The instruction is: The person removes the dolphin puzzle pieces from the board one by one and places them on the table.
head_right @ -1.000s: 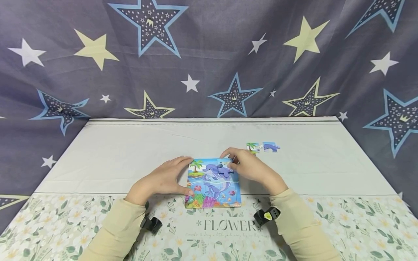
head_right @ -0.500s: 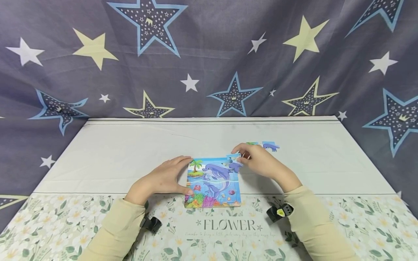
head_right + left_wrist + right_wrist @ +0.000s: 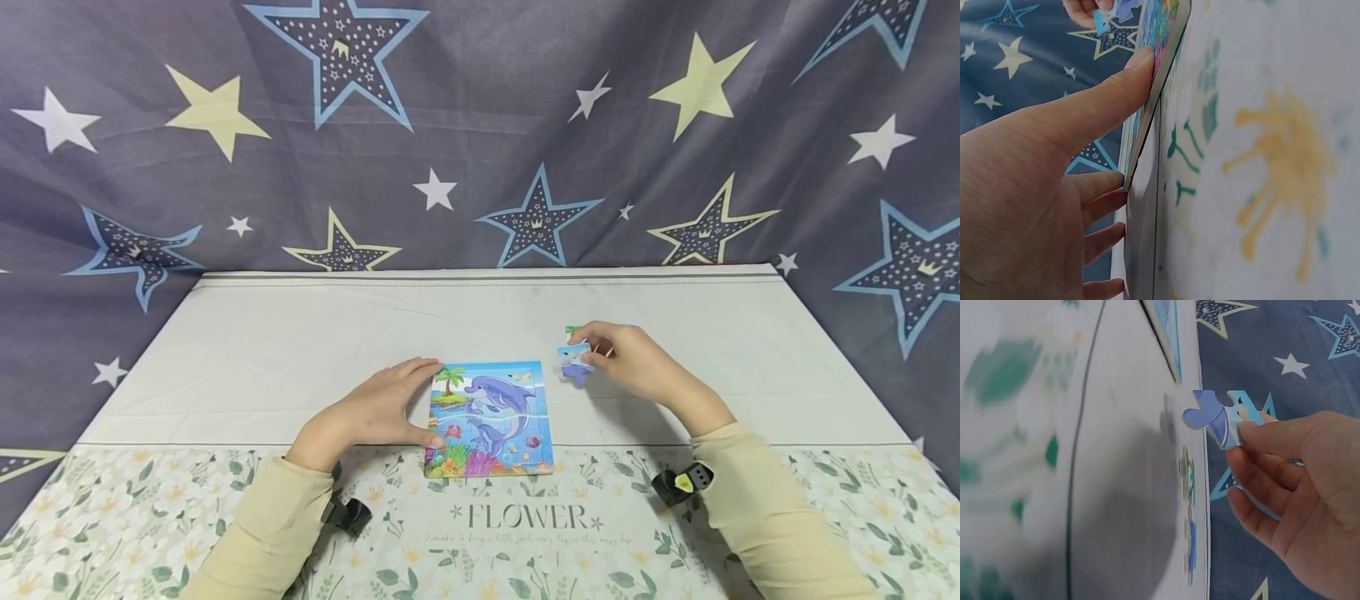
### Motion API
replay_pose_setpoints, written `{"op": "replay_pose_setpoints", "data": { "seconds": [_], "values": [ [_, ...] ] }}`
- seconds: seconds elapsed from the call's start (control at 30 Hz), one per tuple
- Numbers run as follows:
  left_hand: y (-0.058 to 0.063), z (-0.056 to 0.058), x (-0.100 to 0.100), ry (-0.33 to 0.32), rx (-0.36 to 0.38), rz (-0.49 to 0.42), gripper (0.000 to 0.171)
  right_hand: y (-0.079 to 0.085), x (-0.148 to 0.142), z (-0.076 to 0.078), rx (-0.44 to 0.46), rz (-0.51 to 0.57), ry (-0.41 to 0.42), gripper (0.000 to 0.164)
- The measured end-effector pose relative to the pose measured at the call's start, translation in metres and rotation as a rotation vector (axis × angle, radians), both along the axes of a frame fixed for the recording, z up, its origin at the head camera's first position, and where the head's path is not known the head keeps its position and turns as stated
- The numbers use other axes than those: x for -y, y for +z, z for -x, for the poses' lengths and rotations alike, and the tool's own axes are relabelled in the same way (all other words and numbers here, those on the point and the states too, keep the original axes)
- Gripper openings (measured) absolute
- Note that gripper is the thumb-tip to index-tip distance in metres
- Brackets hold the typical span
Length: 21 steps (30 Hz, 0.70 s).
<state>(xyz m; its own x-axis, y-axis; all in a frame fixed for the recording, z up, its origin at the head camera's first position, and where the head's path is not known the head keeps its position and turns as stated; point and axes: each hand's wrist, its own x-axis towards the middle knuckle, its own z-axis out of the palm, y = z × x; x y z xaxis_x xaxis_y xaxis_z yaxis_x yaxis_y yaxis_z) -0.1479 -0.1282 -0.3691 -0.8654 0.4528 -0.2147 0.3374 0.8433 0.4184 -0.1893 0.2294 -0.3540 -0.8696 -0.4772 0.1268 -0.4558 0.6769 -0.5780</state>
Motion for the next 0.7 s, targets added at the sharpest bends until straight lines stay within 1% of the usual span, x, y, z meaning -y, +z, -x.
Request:
{"op": "replay_pose_setpoints", "data": {
  "seconds": [0.27,0.5,0.7],
  "values": [
    [0.001,0.000,0.000,-0.001,0.001,-0.002,0.110,-0.002,-0.022,0.005,-0.057,-0.001,-0.059,0.021],
    [0.001,0.000,0.000,0.002,0.001,-0.003,0.110,-0.005,-0.039,0.010,-0.064,-0.018,-0.117,0.020],
    [0.000,0.000,0.000,-0.002,-0.002,-0.009,0.110,-0.008,-0.052,0.013,-0.074,-0.034,-0.135,0.020]
  ]
}}
